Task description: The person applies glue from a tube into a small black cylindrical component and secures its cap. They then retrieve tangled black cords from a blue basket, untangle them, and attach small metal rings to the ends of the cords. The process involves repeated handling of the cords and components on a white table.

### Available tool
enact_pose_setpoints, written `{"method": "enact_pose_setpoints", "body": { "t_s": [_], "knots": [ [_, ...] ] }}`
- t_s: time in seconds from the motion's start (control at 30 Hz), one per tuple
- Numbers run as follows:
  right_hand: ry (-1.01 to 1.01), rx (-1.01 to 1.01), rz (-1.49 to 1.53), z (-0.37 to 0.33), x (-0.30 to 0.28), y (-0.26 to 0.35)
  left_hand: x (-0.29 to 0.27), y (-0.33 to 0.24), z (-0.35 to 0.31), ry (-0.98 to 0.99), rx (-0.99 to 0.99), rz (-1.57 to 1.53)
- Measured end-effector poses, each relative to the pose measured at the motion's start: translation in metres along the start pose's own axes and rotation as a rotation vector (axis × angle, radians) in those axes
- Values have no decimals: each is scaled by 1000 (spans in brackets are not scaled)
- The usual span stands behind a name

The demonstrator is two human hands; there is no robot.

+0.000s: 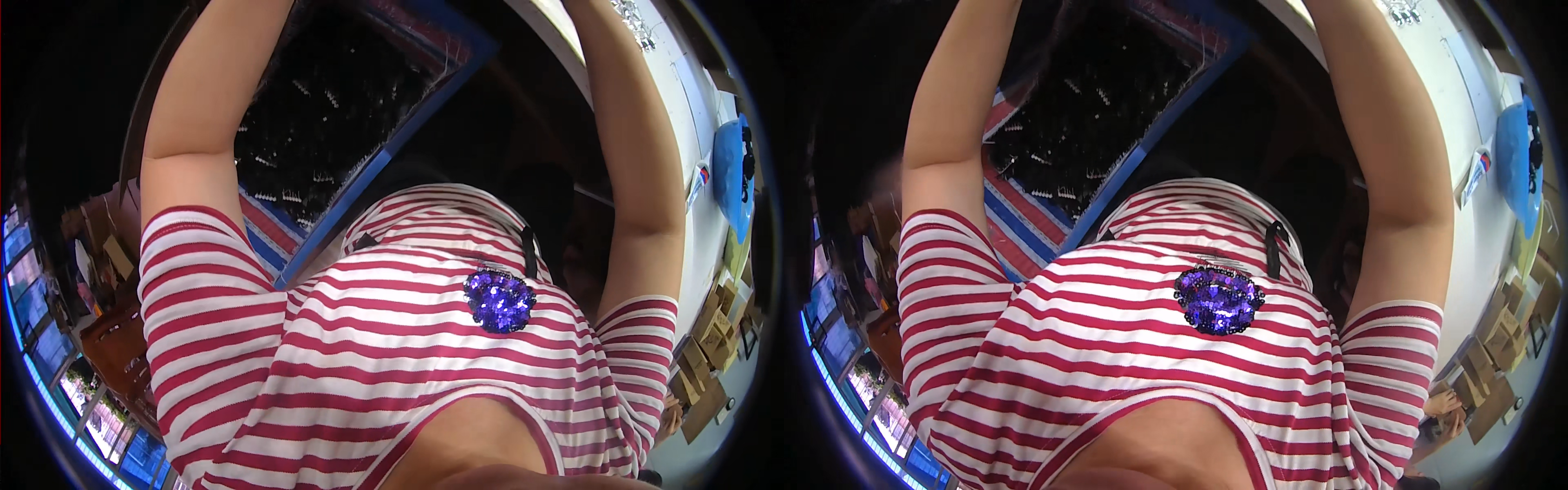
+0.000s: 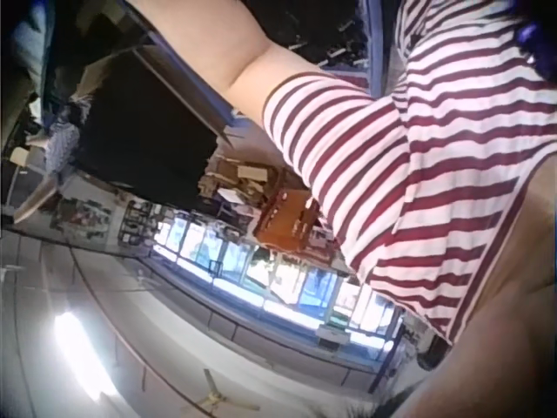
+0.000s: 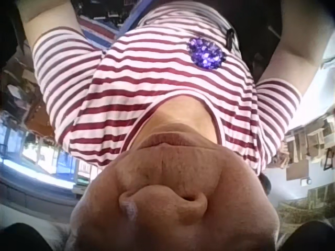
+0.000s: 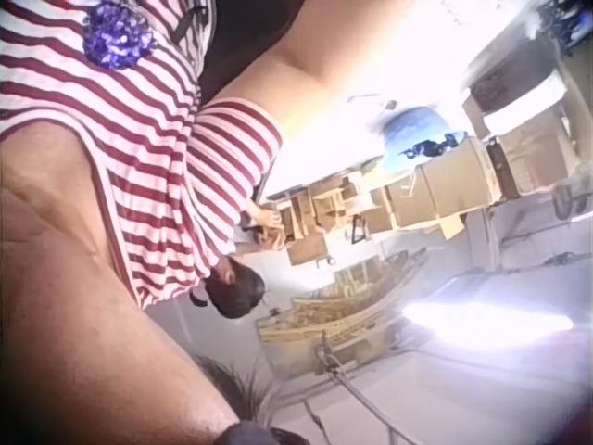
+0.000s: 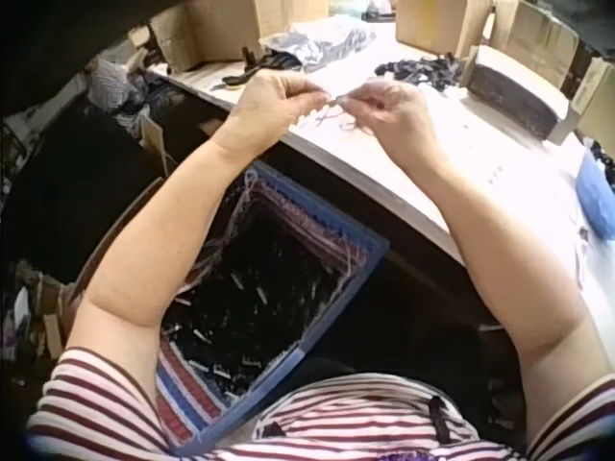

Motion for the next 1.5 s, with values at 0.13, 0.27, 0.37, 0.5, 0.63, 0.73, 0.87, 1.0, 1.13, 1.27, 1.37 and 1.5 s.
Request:
{"method": "enact_pose_setpoints", "body": {
  "t_s": [0.13, 0.27, 0.37, 0.5, 0.63, 0.73, 0.87, 1.0, 1.13, 1.27, 1.37, 1.5],
  "knots": [
    [31, -60, 368, 8, 21, -36, 0, -4, -13, 33, -218, 147],
    [204, 148, 546, -4, 24, -56, 27, 31, 1, 162, -145, -164],
    [284, 375, 956, -12, 31, -63, 40, 38, 1, 312, -329, -471],
    [147, 317, 647, -9, 22, -68, 42, 38, 4, 201, -385, -463],
    [-92, 191, 38, -12, -7, -43, 37, 19, 9, 75, -352, -260],
    [58, 297, 580, -10, 16, -76, 44, 32, 9, 174, -345, -499],
    [206, 376, 991, -14, 27, -78, 51, 38, 6, 268, -395, -639],
    [-46, 200, 212, -15, -5, -47, 52, 35, 7, 157, -431, -506],
    [-159, 92, -205, -16, -15, -25, 48, 30, 9, 135, -416, -419],
    [127, 432, 1053, -15, 24, -85, 50, 39, 13, 221, -409, -596],
    [142, 477, 973, -19, 22, -94, 53, 46, 14, 211, -448, -661],
    [-113, 326, 106, -15, -15, -77, 42, 42, 17, 124, -391, -534]
  ]
}}
Point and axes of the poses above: each hand's wrist, its own z-axis towards the middle knuckle, its own x-axis out of the palm, y = z × x, the point moved 8 cm from there along z, towards the middle knuckle, and after that the axes turned 15 degrees about y, right-handed, at the moved point
